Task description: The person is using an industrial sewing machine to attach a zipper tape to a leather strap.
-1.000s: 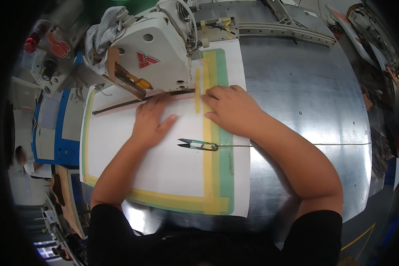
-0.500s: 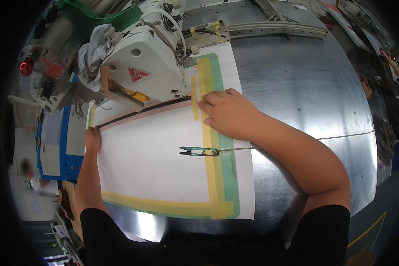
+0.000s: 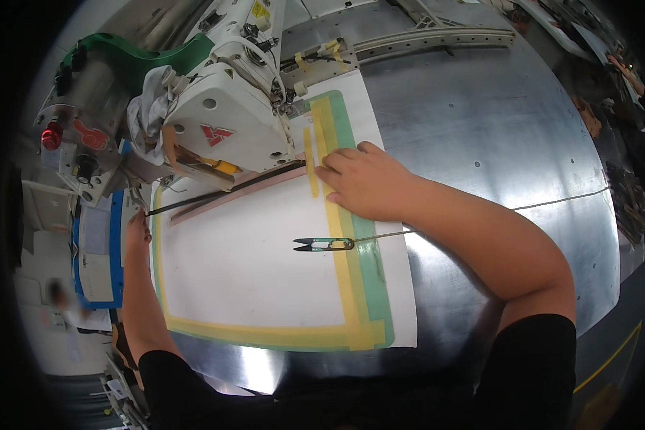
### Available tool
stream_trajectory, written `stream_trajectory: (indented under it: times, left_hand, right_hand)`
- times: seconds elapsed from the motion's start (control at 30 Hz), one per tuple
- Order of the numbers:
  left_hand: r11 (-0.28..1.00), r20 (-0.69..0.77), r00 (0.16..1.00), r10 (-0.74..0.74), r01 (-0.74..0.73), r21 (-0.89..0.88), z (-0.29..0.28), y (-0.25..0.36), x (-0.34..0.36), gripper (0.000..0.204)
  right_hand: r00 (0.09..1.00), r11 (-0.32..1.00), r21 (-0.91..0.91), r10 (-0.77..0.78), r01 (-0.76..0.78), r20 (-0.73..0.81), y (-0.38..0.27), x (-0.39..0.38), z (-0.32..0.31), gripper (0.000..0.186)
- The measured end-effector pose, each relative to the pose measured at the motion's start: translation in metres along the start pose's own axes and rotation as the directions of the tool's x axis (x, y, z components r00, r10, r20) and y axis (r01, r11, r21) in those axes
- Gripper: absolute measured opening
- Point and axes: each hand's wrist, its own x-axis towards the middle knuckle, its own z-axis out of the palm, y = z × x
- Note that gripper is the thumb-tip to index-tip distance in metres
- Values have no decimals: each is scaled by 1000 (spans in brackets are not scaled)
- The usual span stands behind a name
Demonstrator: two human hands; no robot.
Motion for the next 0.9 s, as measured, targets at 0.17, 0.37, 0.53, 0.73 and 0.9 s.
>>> stream_trajectory:
  times: [0.17,0.37,0.53,0.73,0.9]
  left_hand:
    - [974,-90,992,88,-105,-203,-82,-11,-52,41]
    - [987,-209,978,16,-48,-151,-132,-108,-190,43]
    - [998,-172,985,-17,5,-66,-158,-200,-282,40]
    - [967,-322,946,32,-111,-230,-124,-219,-310,38]
    - [942,-362,931,35,-152,-299,-122,-242,-306,37]
  right_hand:
    - [959,975,-207,-137,86,-248,4,-5,10,44]
    - [931,933,-2,-358,359,73,-46,-20,-13,25]
    - [909,888,-199,-413,415,50,-75,-26,-3,12]
    - [999,998,57,-18,16,46,-74,-5,2,14]
    - [980,983,18,182,-182,-79,-91,19,-10,23]
